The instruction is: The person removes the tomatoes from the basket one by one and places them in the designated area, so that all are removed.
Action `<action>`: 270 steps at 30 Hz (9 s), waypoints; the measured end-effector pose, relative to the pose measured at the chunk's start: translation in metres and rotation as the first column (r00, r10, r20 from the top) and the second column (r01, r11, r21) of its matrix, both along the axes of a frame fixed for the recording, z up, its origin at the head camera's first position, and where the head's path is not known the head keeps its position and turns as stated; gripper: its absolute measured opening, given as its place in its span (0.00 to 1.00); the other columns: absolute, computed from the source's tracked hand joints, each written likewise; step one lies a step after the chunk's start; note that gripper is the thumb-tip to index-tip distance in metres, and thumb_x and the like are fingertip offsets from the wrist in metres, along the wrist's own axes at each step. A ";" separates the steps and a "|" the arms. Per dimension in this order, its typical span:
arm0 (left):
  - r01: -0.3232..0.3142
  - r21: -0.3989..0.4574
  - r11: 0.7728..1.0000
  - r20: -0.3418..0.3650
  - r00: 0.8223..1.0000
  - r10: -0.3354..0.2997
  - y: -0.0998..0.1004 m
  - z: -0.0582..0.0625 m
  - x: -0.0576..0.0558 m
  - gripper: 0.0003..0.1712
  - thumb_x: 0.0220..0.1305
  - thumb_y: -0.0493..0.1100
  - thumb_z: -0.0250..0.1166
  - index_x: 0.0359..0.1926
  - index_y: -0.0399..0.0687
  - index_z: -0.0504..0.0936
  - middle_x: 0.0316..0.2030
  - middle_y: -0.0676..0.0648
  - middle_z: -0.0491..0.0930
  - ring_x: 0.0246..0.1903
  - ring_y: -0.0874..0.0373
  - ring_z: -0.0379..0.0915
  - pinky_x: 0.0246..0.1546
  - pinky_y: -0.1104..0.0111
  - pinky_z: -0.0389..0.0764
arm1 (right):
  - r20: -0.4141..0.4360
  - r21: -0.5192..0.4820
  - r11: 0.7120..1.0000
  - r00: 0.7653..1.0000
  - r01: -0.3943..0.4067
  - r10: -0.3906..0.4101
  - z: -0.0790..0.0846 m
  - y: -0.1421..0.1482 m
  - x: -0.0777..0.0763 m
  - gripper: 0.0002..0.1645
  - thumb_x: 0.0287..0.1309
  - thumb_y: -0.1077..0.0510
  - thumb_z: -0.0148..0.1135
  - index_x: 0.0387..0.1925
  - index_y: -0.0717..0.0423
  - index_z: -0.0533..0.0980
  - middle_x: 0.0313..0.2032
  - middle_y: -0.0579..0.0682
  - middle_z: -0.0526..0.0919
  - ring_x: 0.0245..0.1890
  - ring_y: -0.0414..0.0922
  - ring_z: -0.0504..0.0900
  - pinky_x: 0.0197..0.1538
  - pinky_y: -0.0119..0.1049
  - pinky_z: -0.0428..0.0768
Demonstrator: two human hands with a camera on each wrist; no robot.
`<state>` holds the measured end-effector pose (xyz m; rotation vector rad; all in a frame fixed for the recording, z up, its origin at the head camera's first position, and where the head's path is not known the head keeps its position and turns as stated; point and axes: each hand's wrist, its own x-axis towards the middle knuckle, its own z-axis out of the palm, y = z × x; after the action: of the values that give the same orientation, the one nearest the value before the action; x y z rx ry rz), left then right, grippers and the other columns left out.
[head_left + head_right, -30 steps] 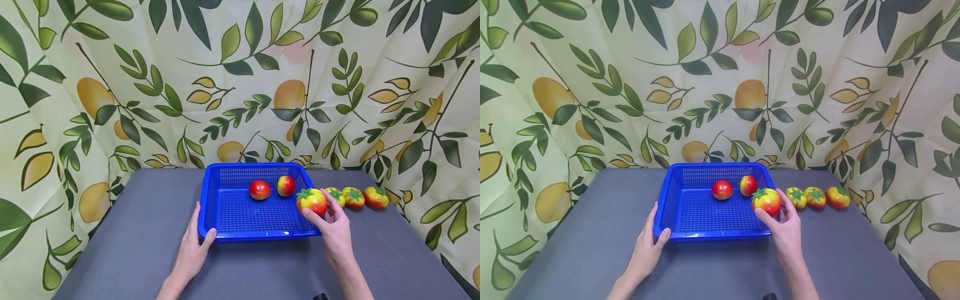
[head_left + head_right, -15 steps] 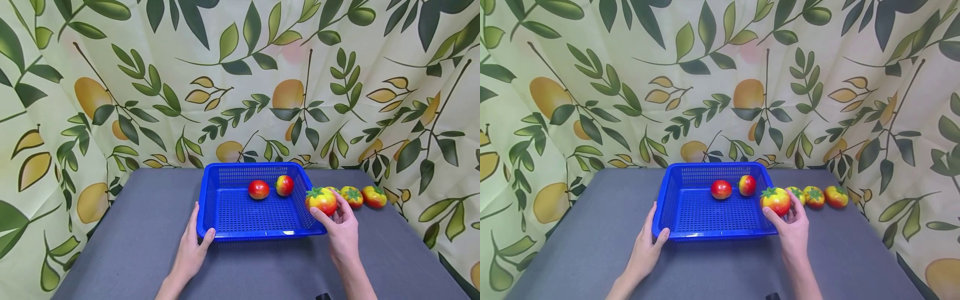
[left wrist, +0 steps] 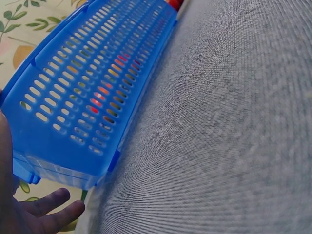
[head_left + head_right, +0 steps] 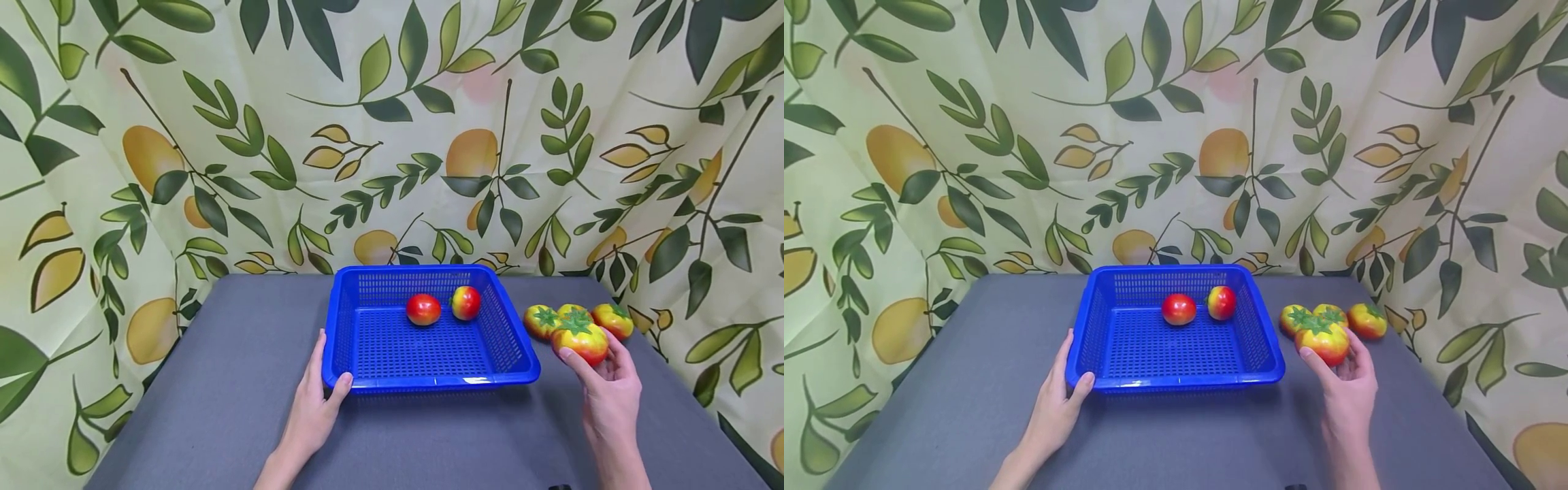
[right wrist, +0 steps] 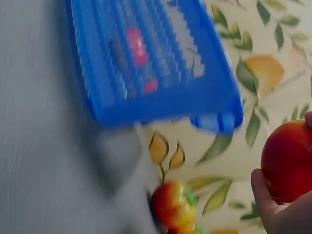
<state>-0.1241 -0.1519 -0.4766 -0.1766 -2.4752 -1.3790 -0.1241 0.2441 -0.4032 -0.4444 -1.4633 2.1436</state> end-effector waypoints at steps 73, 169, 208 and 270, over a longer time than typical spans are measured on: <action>0.005 -0.010 1.000 -0.040 0.999 -0.006 -0.001 0.000 0.000 0.47 0.69 0.50 0.61 0.78 0.67 0.41 0.76 0.53 0.46 0.72 0.52 0.46 0.66 0.46 0.56 | 0.639 0.481 0.724 0.763 -0.494 0.096 -0.054 0.089 -0.037 0.67 0.48 0.36 0.74 0.75 0.65 0.48 0.71 0.72 0.51 0.66 0.67 0.54 0.64 0.64 0.58; 0.014 0.011 1.000 -0.051 0.999 -0.013 0.000 -0.002 0.000 0.46 0.70 0.55 0.59 0.78 0.68 0.40 0.76 0.53 0.45 0.72 0.53 0.46 0.66 0.47 0.56 | 0.508 0.724 0.495 0.857 -0.480 0.088 -0.025 0.094 -0.033 0.58 0.58 0.35 0.64 0.73 0.69 0.53 0.65 0.75 0.61 0.62 0.70 0.62 0.53 0.67 0.68; 0.011 0.013 1.000 -0.052 0.999 -0.010 0.001 -0.001 0.001 0.47 0.69 0.50 0.61 0.78 0.67 0.41 0.76 0.52 0.46 0.72 0.51 0.47 0.66 0.45 0.56 | 0.271 0.892 0.244 0.882 -0.381 0.386 -0.004 -0.038 -0.066 0.48 0.49 0.53 0.78 0.67 0.61 0.65 0.62 0.65 0.69 0.55 0.65 0.76 0.49 0.57 0.78; 0.013 0.014 1.000 -0.046 0.999 -0.012 0.000 -0.002 0.000 0.47 0.69 0.50 0.60 0.79 0.65 0.42 0.76 0.54 0.45 0.72 0.52 0.46 0.66 0.45 0.56 | 0.423 0.849 0.200 0.856 -0.488 0.296 -0.023 -0.067 -0.137 0.39 0.51 0.63 0.74 0.63 0.70 0.69 0.63 0.68 0.63 0.62 0.66 0.63 0.60 0.59 0.68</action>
<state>-0.1242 -0.1521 -0.4784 -0.2187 -2.4306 -1.3820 -0.2608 0.1770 -0.4258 0.2797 -2.8531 1.0578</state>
